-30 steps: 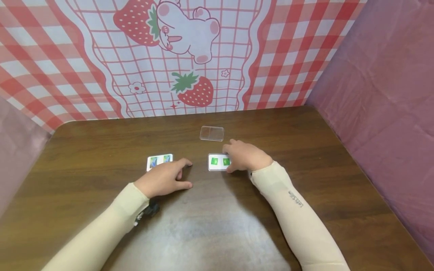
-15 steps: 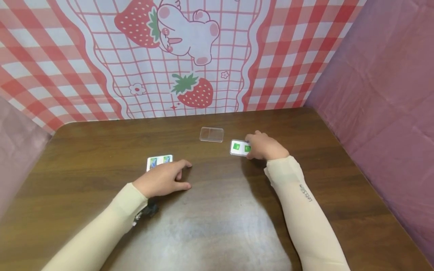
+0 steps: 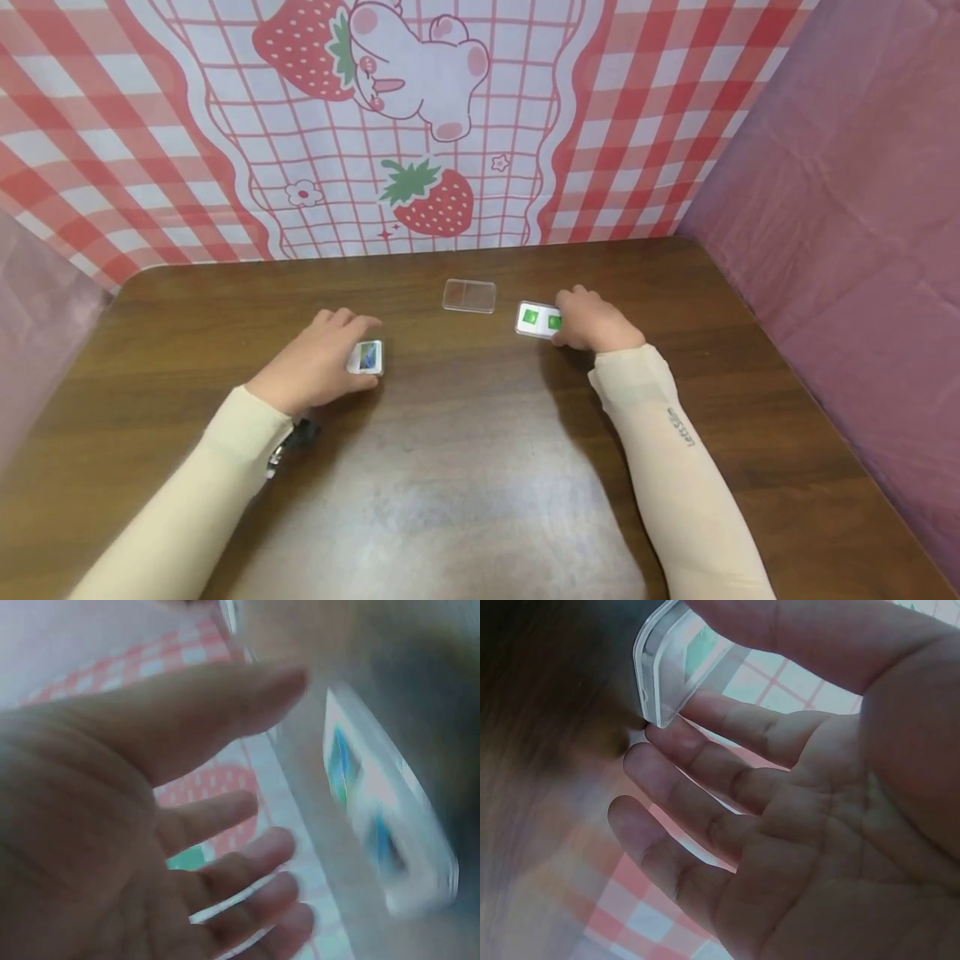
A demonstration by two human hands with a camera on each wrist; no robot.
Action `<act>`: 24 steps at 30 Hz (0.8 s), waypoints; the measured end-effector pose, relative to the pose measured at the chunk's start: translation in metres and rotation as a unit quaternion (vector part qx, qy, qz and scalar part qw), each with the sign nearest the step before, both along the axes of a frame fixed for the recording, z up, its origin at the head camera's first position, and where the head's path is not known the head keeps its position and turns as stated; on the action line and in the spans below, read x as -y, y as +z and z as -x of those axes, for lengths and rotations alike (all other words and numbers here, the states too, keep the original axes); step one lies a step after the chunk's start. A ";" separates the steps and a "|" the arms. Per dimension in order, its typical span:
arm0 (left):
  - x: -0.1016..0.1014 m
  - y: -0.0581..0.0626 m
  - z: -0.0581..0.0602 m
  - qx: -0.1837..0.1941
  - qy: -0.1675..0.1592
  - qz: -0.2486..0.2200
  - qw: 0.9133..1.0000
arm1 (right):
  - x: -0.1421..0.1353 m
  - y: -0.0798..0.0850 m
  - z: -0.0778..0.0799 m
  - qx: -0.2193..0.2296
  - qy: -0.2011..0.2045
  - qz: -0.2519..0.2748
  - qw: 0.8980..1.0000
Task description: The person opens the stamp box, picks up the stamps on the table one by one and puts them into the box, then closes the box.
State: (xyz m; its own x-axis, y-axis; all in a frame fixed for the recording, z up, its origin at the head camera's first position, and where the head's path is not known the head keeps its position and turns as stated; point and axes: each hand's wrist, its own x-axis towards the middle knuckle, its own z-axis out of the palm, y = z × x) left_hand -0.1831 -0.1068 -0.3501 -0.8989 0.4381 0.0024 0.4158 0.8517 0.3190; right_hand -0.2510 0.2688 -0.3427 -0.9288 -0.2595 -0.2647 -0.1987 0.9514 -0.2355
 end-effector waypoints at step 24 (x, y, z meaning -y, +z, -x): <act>0.036 -0.004 0.012 0.071 0.055 0.037 0.995 | -0.004 -0.001 0.003 0.000 -0.005 0.009 1.000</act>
State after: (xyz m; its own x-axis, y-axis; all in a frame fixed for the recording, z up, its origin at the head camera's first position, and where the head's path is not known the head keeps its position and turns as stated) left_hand -0.1948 -0.1432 -0.3537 -0.9305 0.3305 -0.1578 0.2730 0.9132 0.3026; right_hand -0.2538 0.2733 -0.3438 -0.9314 -0.2541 -0.2605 -0.1882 0.9490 -0.2530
